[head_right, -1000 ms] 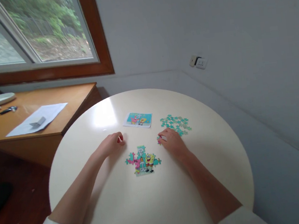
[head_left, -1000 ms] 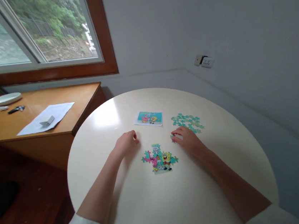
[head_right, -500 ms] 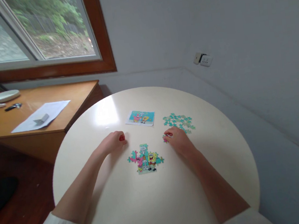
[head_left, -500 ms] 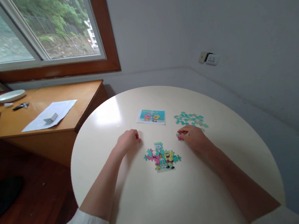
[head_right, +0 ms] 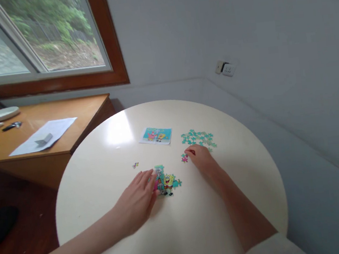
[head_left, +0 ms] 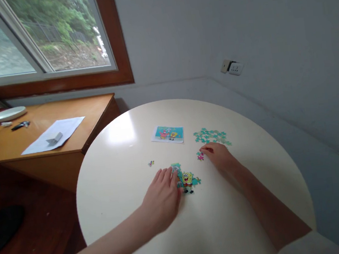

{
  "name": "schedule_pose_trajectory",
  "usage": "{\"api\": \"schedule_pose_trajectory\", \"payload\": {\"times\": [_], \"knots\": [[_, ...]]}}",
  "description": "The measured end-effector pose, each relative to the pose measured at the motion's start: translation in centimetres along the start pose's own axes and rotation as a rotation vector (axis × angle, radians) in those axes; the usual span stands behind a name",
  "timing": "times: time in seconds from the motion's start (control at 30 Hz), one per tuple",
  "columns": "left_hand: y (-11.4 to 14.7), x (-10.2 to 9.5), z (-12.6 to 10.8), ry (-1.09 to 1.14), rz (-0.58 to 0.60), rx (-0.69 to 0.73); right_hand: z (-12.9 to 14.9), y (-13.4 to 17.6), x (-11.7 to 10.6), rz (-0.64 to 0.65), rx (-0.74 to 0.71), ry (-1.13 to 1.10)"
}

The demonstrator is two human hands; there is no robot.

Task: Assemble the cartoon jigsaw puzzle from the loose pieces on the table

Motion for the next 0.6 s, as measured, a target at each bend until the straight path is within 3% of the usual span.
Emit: {"api": "schedule_pose_trajectory", "payload": {"times": [0.13,0.2,0.6], "knots": [[2.2,3.5,-1.4,-0.081,-0.053,0.111,-0.2,0.0,0.1,0.068,0.012,-0.080],[2.4,4.4,-1.6,-0.100,-0.064,0.123,0.0,0.1,0.0,0.080,0.004,-0.080],[0.1,4.2,-4.0,-0.210,-0.099,0.077,0.4,0.3,-0.3,0.029,0.041,-0.033]]}}
Point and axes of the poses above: each hand's wrist, its own y-axis away from the middle knuckle, its own x-axis out of the palm, z = x × y, the point moved 7 cm from there along -y, towards the middle knuckle, and after that the axes turned 4 degrees about z, right-handed, at the moved point
